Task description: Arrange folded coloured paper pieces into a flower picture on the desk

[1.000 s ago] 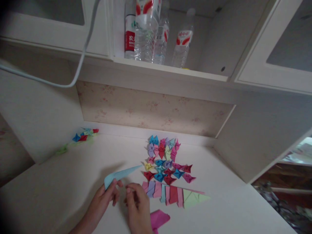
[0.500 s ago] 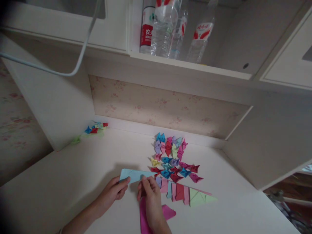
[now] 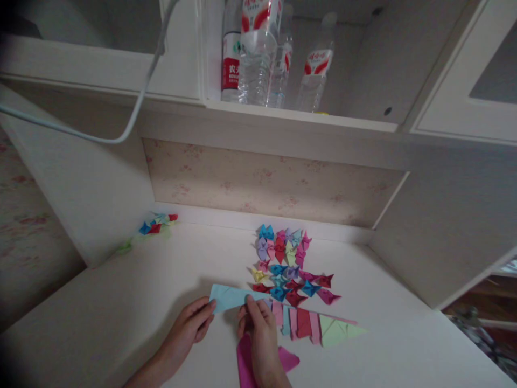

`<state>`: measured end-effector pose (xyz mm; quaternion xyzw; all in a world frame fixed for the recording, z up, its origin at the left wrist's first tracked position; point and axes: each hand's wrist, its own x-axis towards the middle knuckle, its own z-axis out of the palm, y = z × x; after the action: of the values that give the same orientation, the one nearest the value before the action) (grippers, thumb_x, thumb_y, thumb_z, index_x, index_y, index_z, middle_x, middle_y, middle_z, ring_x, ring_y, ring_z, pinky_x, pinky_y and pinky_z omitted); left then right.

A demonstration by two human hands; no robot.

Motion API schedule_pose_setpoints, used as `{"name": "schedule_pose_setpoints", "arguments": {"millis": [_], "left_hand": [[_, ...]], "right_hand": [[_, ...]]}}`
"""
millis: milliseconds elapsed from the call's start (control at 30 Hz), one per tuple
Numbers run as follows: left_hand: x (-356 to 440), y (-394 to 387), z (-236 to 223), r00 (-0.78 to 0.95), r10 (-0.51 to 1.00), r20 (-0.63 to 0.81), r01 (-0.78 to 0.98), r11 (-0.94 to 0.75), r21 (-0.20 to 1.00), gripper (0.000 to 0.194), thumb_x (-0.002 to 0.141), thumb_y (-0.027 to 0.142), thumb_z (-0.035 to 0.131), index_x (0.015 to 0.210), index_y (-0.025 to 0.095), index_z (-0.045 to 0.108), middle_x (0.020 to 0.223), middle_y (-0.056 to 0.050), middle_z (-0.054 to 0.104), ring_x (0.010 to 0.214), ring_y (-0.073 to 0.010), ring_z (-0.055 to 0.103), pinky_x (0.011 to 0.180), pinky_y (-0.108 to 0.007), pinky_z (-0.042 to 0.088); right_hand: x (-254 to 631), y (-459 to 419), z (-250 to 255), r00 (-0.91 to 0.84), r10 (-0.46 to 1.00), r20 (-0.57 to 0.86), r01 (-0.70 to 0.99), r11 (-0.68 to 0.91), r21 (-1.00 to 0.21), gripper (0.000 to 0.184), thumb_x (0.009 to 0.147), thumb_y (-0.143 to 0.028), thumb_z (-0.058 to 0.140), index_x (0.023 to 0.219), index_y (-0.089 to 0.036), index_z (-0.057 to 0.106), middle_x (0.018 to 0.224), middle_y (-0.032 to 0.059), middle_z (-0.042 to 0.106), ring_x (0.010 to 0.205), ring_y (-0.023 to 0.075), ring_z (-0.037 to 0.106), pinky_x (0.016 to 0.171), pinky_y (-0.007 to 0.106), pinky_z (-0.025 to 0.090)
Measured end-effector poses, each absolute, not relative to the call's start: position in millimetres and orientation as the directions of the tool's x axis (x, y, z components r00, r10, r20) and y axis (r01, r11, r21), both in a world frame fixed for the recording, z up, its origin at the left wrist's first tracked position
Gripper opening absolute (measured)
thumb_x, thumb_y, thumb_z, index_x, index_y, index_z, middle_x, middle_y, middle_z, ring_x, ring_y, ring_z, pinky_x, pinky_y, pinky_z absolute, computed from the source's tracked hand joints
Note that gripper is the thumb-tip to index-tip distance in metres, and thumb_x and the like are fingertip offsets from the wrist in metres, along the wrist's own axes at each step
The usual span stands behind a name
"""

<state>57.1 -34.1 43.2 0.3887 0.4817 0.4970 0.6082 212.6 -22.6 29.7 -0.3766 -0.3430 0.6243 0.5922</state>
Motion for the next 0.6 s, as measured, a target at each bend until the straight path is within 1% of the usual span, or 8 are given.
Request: {"name": "schedule_pose_setpoints", "arguments": {"millis": [100,300,467,600], "left_hand": [[60,-36,48,0.071,0.974,-0.213,-0.234,0.224,0.946,0.044,0.065,0.057,0.069,0.066,0.017,0.049,0.049,0.010,0.030,0.042,-0.0033,0.019,0.042,-0.021,0.007],[57,-36,47,0.058,0.978,-0.201,-0.238,0.209,0.949,0.041,0.067,0.053,0.068,0.067,0.016,0.049,0.050,0.010,0.033,0.042,-0.0032,0.020,0.042,-0.021,0.008],[54,-33,38,0.081,0.978,-0.193,-0.229,0.207,0.951,0.038,0.073,0.051,0.064,0.069,0.016,0.049,0.052,0.009,0.038,0.042,-0.0030,0.021,0.041,-0.020,0.009],[53,-32,35,0.090,0.982,-0.168,-0.248,0.186,0.951,0.035,0.076,0.047,0.062,0.068,0.016,0.049,0.053,0.008,0.041,0.041,-0.0028,0.022,0.040,-0.020,0.010]], "right_hand": [[213,-26,34,-0.023,0.997,-0.073,-0.479,-0.075,-0.875,0.032,0.076,-0.045,0.070,0.066,-0.016,0.061,0.062,-0.0002,0.062,0.042,0.0070,0.046,0.043,0.020,0.035],[213,-23,28,-0.011,0.997,-0.077,-0.461,-0.073,-0.884,0.032,0.078,-0.045,0.068,0.067,-0.015,0.060,0.063,0.0003,0.062,0.040,0.0063,0.045,0.040,0.020,0.032],[215,-17,28,0.041,0.996,-0.083,-0.517,-0.050,-0.855,0.033,0.069,-0.045,0.075,0.067,-0.017,0.059,0.062,-0.0024,0.061,0.039,0.0061,0.043,0.036,0.020,0.028],[218,-17,28,0.028,0.998,-0.058,-0.543,-0.033,-0.839,0.029,0.075,-0.041,0.072,0.066,-0.016,0.060,0.058,-0.0032,0.057,0.041,0.0065,0.042,0.039,0.020,0.031]]}}
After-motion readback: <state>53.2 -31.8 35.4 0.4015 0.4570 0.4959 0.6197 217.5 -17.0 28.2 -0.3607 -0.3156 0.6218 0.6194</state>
